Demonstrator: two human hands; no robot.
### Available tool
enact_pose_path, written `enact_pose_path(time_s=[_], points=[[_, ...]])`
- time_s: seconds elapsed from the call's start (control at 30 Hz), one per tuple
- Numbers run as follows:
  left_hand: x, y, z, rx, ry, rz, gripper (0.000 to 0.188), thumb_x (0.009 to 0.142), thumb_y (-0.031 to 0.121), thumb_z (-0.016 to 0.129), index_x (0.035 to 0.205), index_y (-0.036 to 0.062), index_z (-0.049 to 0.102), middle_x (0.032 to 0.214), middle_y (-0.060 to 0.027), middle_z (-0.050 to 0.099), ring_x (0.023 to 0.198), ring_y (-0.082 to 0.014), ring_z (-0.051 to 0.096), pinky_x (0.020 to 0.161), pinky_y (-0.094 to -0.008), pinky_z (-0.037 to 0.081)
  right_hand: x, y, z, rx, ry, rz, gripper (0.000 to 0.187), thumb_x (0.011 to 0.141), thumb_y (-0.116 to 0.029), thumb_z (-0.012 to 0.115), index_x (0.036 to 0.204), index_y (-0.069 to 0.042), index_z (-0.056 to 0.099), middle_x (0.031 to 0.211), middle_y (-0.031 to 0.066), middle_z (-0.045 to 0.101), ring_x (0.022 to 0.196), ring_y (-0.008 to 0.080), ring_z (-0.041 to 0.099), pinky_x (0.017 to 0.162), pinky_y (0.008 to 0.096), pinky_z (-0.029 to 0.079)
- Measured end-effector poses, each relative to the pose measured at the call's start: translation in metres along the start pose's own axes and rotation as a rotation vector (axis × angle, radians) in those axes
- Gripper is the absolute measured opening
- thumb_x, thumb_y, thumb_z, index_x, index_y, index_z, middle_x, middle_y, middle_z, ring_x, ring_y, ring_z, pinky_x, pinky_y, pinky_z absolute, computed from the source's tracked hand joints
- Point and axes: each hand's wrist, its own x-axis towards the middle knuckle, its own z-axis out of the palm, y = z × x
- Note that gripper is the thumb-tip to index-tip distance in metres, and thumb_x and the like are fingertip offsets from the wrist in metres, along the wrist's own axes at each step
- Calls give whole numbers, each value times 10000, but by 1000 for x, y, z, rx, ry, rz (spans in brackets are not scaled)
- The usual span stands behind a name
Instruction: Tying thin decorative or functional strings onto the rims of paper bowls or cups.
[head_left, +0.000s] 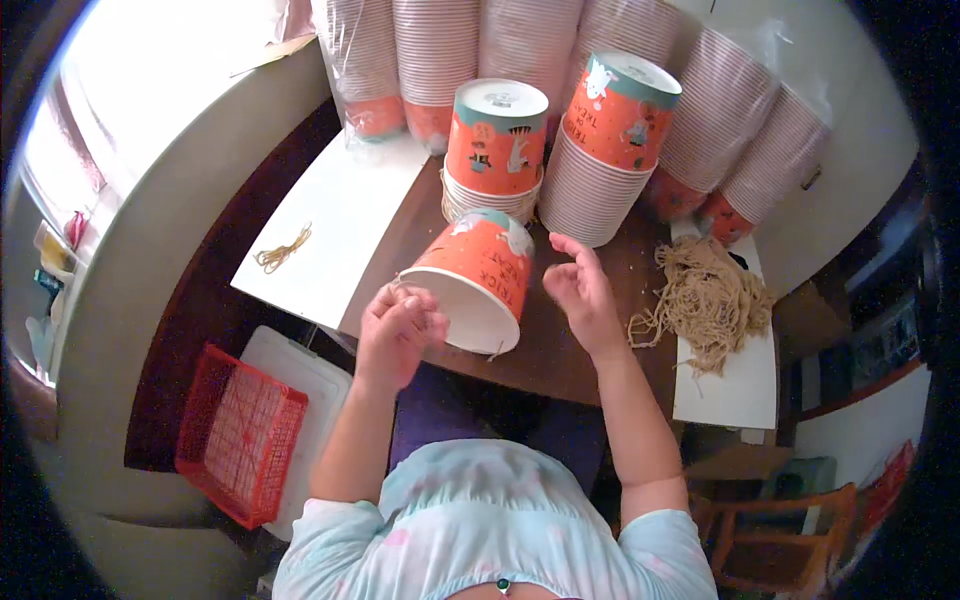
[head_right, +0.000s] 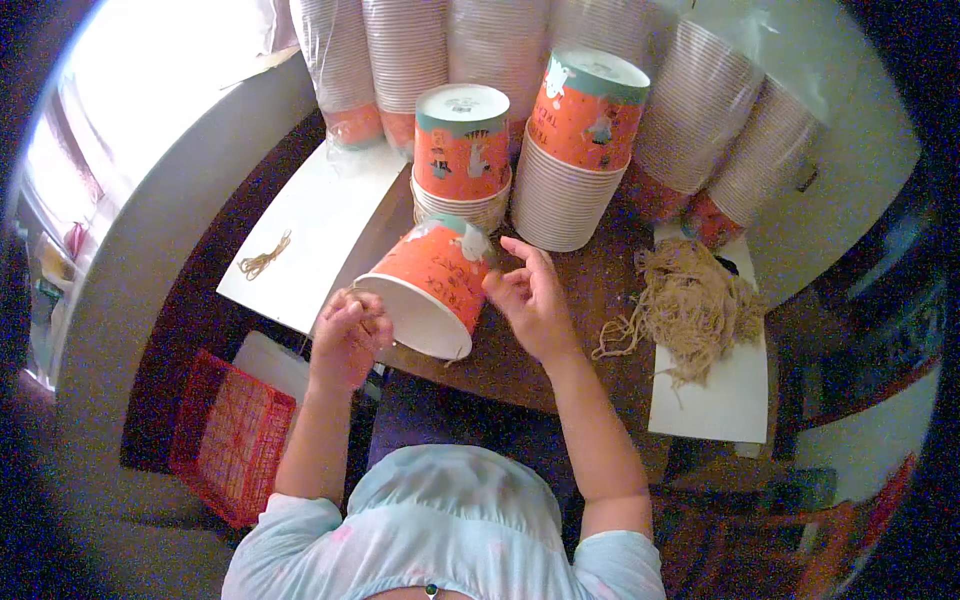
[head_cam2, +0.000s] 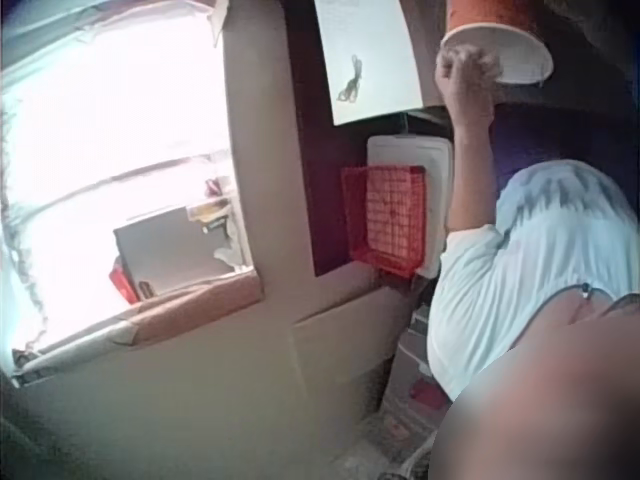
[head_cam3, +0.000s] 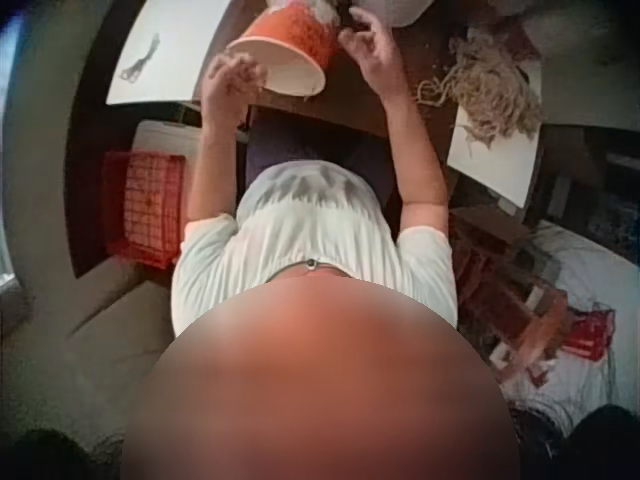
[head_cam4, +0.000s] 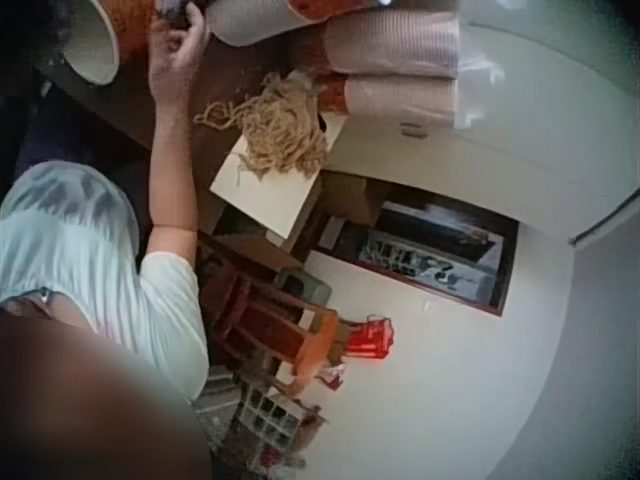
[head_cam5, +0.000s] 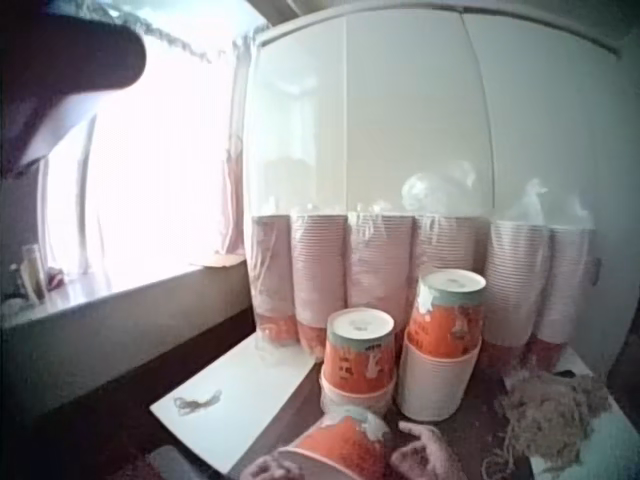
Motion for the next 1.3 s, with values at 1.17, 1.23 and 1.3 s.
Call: enact_pose_path(time_s=[1.17,1.23,1.3], points=[[99,-60,27,-154,280,-18,175,834,-38,518,1001,11,505,824,-80,590,693,-130,555,625,-240,482,222,-59,25,-1096,-127,-682,262,741,-124,620,996,-78,657,978,168,550,916,359,540,822,439,463],[89,-67,20,-44,266,-94,156,831,-33,524,982,10,526,839,-84,604,683,-119,549,605,-225,471,219,-44,33,-1108,-72,-734,226,753,-128,609,967,-77,661,976,183,550,918,370,539,811,438,465],[85,-76,14,11,251,-124,130,834,-20,535,956,18,559,836,-73,619,672,-101,548,596,-210,457,210,-42,32,-1110,-85,-739,280,764,-148,599,1027,-60,631,996,190,542,907,375,542,835,452,448]])
